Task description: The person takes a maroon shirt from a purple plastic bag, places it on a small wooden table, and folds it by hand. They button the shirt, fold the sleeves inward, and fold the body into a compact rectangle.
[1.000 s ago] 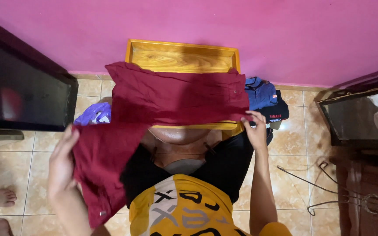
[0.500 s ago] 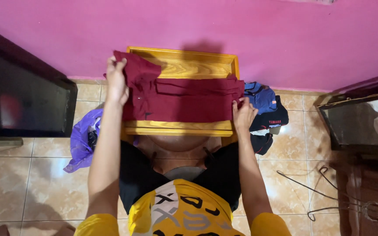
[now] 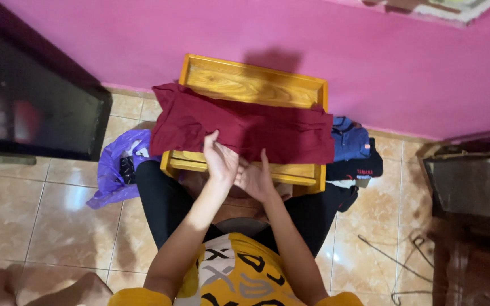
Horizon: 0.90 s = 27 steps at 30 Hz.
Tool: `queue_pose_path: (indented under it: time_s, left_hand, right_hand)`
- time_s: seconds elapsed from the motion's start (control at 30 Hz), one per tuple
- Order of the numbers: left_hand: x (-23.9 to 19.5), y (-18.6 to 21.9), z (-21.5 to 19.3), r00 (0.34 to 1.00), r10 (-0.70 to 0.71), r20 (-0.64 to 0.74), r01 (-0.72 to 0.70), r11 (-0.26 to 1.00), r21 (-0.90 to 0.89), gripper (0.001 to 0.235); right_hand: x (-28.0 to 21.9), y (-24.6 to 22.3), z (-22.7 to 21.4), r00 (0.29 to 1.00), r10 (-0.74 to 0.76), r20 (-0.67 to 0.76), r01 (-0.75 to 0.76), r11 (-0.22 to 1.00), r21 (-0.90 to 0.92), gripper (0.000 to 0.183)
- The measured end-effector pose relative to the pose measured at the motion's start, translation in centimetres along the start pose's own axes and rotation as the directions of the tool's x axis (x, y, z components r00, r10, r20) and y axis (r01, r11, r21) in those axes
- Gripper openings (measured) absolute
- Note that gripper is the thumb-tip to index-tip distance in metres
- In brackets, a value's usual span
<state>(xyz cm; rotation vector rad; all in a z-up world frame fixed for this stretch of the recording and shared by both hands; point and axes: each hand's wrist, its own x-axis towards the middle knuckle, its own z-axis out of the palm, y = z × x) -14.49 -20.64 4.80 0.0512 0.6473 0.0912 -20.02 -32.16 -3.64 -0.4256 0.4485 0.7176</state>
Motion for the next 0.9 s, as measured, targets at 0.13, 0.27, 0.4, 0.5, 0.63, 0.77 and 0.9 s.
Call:
queue_pose_path:
  time_s: [0.13, 0.27, 0.4, 0.5, 0.63, 0.77, 0.9]
  left_hand:
    - [-1.5, 1.3, -1.7, 0.994, 0.069, 0.079, -0.081, 0.984, 0.16, 0.024]
    - [-1.5, 2.3, -6.6, 0.96, -0.02, 0.278, -0.19, 0.684, 0.704, 0.02]
    - [-0.5, 7.2, -8.8, 0.695, 0.114, 0.71, -0.64, -0.352, 0.683, 0.041]
    - [1.9, 11.4, -8.3, 0.539, 0.033, 0.842, -0.386, -0.878, 0.282, 0.079]
    - [7.5, 15.2, -11.6, 0.625, -0.117, 0.772, -0.317, -0.941, 0.114, 0.062]
    - [7.0, 15.8, -11.0, 0.674, -0.165, 0.72, -0.278, -0.96, 0.039, 0.061]
    - [4.5, 14.3, -9.3, 0.728, -0.13, 0.673, -0.226, -0.972, 0.056, 0.073]
  right_hand:
    - [1.6, -2.7, -4.1, 0.926, -0.338, -0.17, 0.358, 0.929, 0.099, 0.023]
    - [-2.3, -8.9, -7.0, 0.707, -0.65, -0.278, 0.67, 0.742, -0.03, 0.01]
    - [-6.3, -14.7, -10.9, 0.489, -0.814, -0.314, 0.722, 0.58, -0.379, 0.016]
    - [-7.1, -15.2, -11.7, 0.459, -0.842, -0.282, 0.609, 0.53, -0.59, 0.009]
    - [-6.8, -14.8, -13.2, 0.524, -0.788, -0.323, 0.611, 0.612, -0.502, 0.016]
    - [-5.1, -15.7, -16.0, 0.495, -0.806, -0.325, 0.696, 0.591, -0.407, 0.029]
    - [-5.9, -14.3, -13.7, 0.478, -0.856, -0.198, 0.544, 0.466, -0.698, 0.063]
